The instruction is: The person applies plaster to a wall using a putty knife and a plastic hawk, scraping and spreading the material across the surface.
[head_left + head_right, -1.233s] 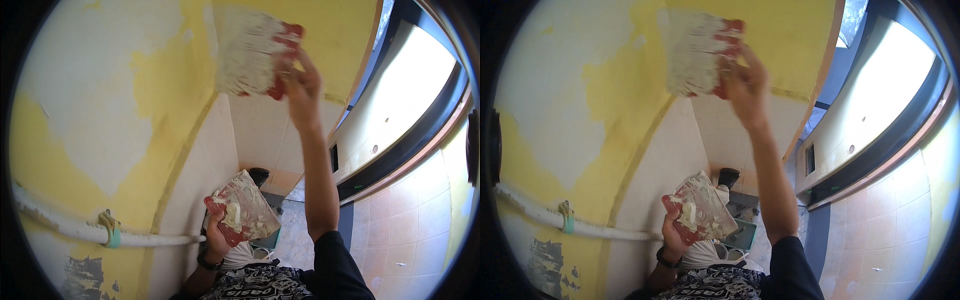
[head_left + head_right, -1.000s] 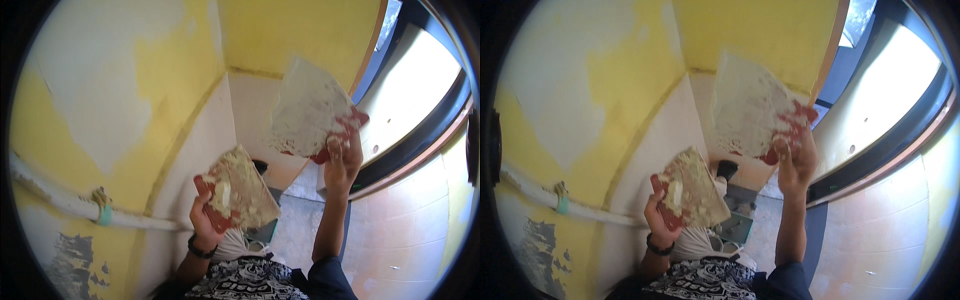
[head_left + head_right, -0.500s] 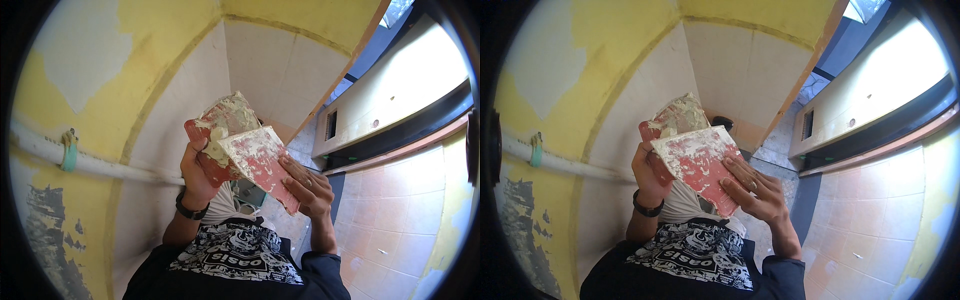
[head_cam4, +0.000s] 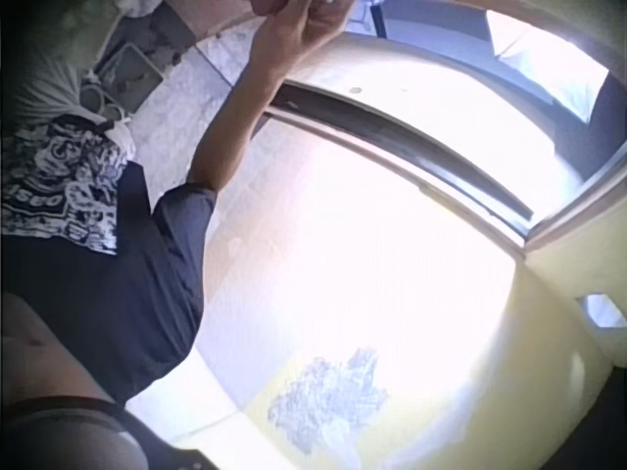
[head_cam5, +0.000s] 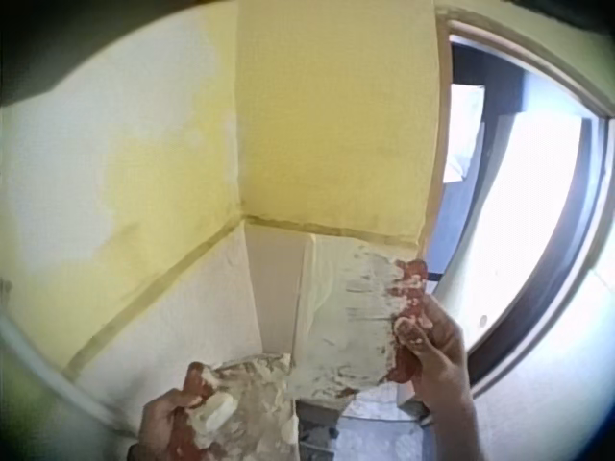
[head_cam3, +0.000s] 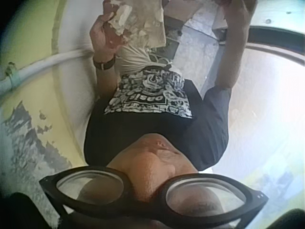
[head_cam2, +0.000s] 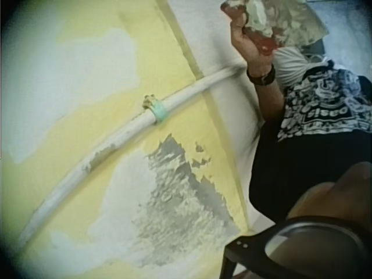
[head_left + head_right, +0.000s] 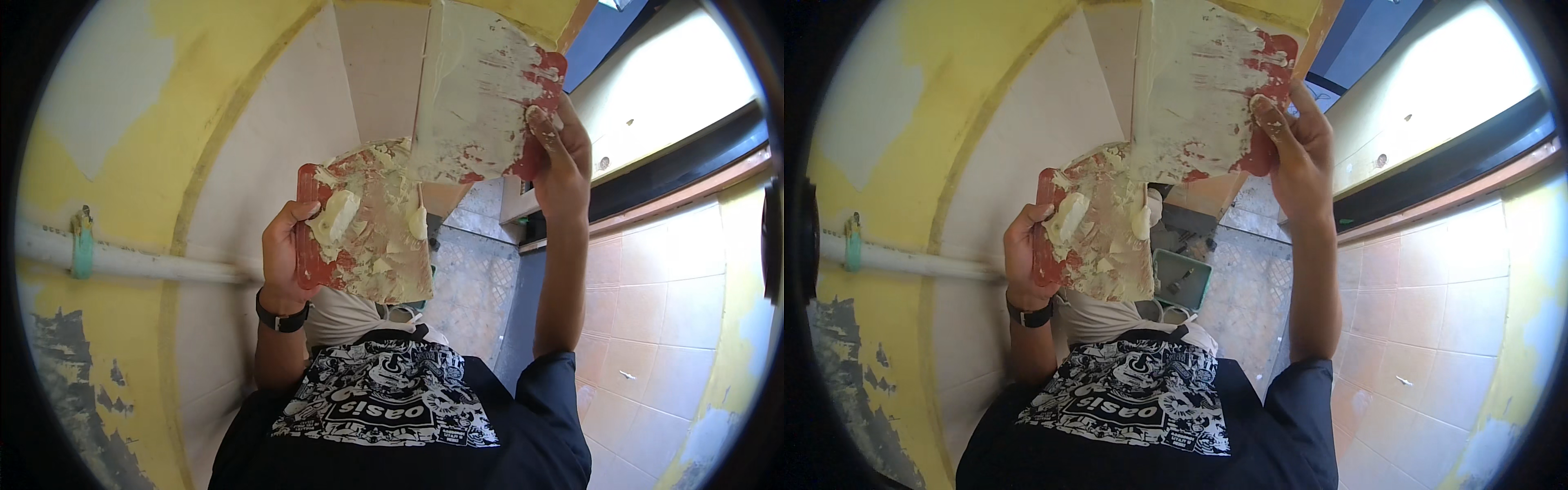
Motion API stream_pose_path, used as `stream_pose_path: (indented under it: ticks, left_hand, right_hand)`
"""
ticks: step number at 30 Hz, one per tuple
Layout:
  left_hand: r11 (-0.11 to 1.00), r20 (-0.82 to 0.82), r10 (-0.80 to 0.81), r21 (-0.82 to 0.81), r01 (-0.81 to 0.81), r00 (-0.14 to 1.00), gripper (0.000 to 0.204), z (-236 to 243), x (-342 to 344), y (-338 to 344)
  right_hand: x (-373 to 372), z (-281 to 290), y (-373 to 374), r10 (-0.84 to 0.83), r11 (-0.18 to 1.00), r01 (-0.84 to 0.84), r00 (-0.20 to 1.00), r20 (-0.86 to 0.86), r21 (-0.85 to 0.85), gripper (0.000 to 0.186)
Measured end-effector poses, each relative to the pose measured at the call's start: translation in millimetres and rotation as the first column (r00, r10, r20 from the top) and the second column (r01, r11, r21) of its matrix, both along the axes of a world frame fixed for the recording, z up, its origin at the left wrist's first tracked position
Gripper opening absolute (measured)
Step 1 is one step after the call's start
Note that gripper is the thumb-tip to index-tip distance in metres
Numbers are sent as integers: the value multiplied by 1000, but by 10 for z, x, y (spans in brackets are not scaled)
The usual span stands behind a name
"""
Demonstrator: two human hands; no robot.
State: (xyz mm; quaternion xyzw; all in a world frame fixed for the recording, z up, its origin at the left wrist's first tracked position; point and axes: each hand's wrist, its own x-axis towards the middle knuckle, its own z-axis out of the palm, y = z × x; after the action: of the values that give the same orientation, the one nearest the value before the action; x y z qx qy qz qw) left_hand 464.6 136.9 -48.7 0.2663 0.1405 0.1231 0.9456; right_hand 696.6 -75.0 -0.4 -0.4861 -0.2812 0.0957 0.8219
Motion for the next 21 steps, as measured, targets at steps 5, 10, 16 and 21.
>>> stream_pose_path:
  ticks: [5,10,16,21]
  left_hand:
    - [999,-30,46,1,-46,999,36,4,39,-52]
    - [999,-52,33,-10,-33,998,37,-105,52,19]
    - [996,-18,-30,-80,28,999,39,-88,69,69]
    - [994,-18,-64,-93,62,998,39,-153,135,103]
  right_hand:
    - [33,-263,11,82,996,-79,995,-57,48,44]
    - [4,-389,-14,58,998,-56,996,-73,33,42]
    - [1,-476,-39,72,997,-72,997,-38,9,41]
    - [-89,-475,-120,16,995,-17,1000,-13,-95,39]
